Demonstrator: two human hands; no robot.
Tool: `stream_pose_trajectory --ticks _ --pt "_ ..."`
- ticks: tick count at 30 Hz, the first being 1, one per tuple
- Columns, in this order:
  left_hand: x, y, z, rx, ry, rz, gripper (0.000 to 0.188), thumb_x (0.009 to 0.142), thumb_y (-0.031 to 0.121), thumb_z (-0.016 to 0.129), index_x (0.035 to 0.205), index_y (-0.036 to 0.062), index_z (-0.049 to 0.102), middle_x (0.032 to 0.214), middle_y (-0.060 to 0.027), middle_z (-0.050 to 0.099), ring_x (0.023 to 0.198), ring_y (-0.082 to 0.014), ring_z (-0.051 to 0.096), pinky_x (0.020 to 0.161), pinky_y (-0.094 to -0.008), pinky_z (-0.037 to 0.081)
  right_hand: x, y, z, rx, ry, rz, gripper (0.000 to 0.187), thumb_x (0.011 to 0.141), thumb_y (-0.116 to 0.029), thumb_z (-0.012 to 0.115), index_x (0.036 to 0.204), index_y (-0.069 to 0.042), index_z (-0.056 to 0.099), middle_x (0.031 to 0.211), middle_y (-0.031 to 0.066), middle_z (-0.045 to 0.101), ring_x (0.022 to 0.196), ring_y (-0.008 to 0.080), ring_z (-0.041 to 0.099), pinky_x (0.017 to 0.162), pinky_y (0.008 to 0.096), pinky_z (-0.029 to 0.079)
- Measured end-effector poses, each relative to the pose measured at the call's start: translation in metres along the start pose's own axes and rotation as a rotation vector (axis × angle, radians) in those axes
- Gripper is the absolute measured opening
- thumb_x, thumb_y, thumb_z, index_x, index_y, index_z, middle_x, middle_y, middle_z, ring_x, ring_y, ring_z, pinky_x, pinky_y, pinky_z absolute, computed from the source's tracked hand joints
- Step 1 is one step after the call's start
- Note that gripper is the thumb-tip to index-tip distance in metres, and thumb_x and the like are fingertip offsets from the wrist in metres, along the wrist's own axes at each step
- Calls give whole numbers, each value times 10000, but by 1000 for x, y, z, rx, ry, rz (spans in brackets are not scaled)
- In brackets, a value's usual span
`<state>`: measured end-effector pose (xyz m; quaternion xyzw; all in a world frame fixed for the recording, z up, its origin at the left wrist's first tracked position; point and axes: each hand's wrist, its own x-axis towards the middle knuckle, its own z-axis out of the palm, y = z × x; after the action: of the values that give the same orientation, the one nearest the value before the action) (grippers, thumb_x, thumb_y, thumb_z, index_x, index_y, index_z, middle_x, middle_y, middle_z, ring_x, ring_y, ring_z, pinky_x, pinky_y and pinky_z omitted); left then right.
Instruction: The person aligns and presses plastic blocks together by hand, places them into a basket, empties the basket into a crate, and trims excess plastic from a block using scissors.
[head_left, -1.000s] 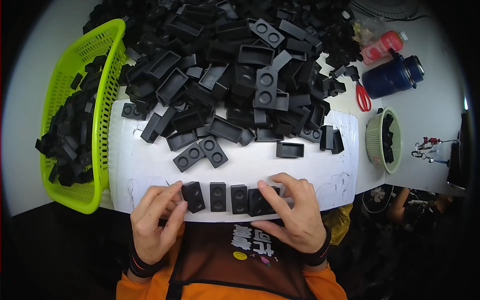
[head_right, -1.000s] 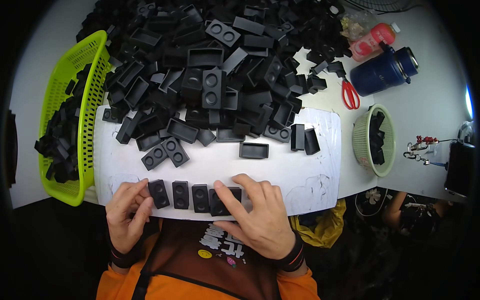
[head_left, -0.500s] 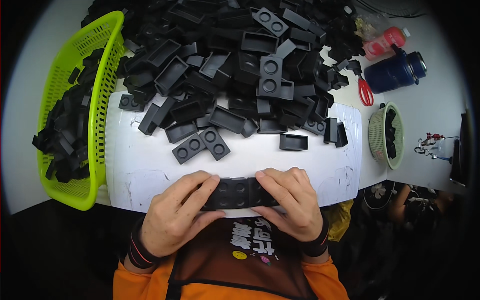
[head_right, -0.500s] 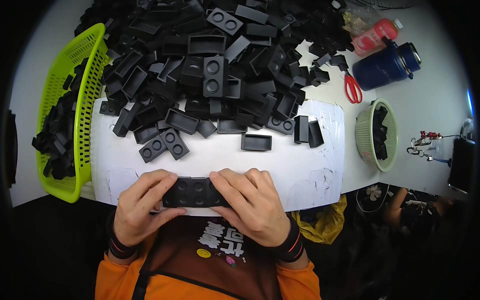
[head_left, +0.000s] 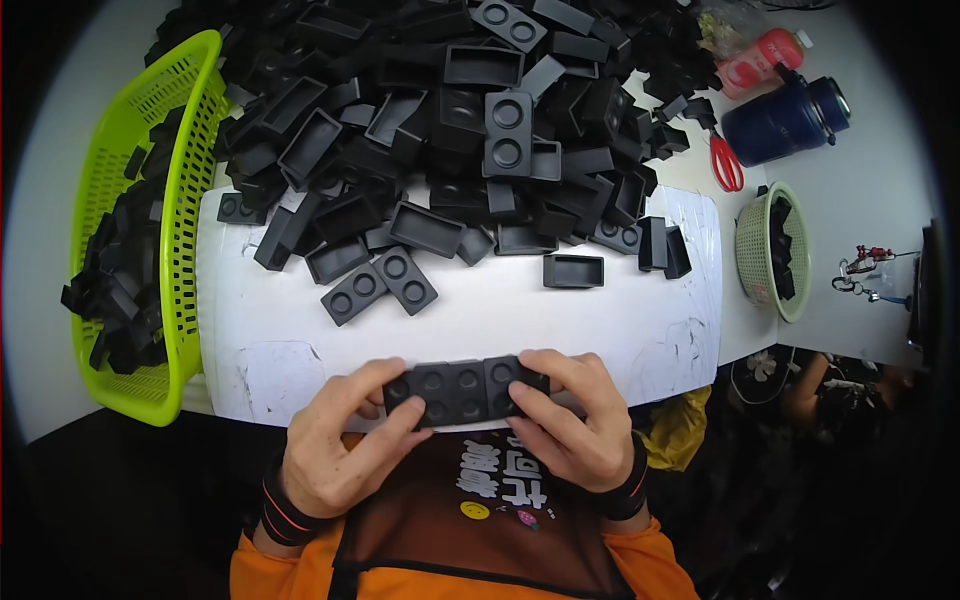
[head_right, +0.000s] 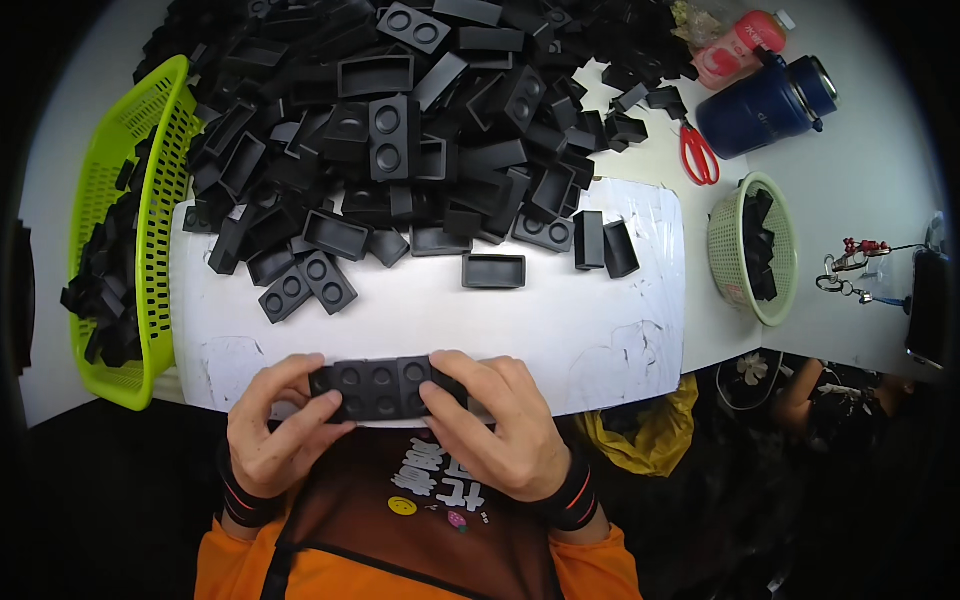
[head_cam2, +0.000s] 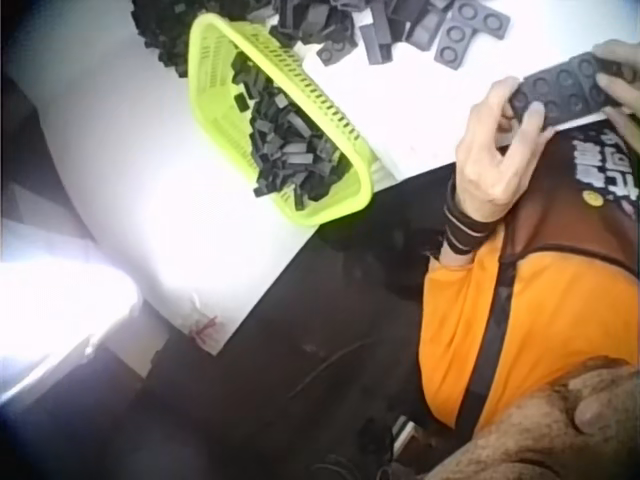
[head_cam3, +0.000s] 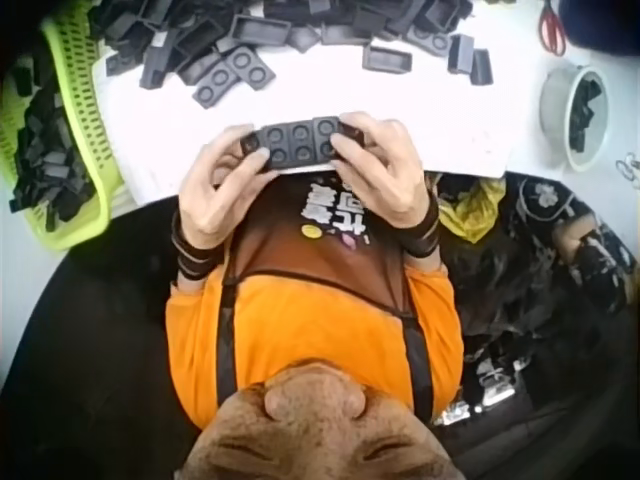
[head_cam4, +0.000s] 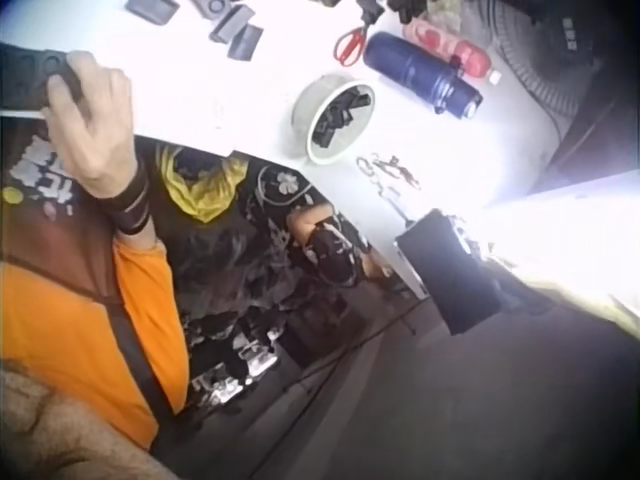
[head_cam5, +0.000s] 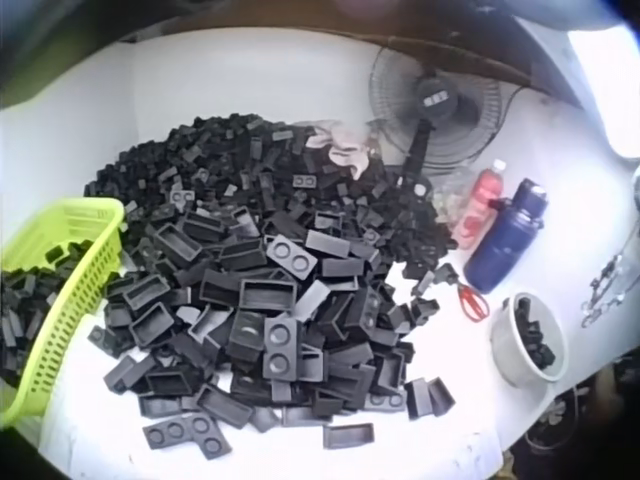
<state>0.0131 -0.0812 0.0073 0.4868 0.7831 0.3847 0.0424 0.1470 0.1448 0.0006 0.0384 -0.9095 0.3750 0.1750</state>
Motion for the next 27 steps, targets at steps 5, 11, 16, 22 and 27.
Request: stream_pose_trajectory --ticks 5,11,16,22,27 --pt "3 16 -18 -277 -150 -143 309 743 65 874 1019 -9 755 1034 -134 638 718 -192 640 625 -266 558 3 -13 -24 189 -113 93 367 732 39 805 1082 63 697 1114 173 629 707 219 575 608 314 485" --pt "26 -6 -11 -344 -72 -281 174 856 -12 749 1017 -75 721 881 -122 650 689 -149 621 568 -257 485 28 0 -18 156 -107 231 287 868 -71 769 1094 75 672 968 142 587 706 260 638 615 341 504" --pt "16 -3 -14 -15 31 -213 440 752 87 858 1116 -76 673 1034 -164 648 805 -245 645 670 -325 525 20 -1 -27 -170 -103 210 617 758 -259 860 1217 78 623 1088 165 594 938 320 603 791 408 465" --pt "-4 -6 -8 -63 123 -102 609 619 114 919 1146 -43 657 1101 -164 648 912 -320 617 790 -389 501 -5 8 -20 16 23 127 705 649 -93 894 1268 49 588 1184 181 599 1027 335 584 888 454 446" --pt "17 -3 -1 -8 109 34 564 664 168 922 1111 -14 631 1112 -181 689 954 -351 661 867 -434 510 23 7 -11 -50 -139 -23 657 675 -38 875 1250 54 572 1229 247 646 1151 415 625 914 485 518"
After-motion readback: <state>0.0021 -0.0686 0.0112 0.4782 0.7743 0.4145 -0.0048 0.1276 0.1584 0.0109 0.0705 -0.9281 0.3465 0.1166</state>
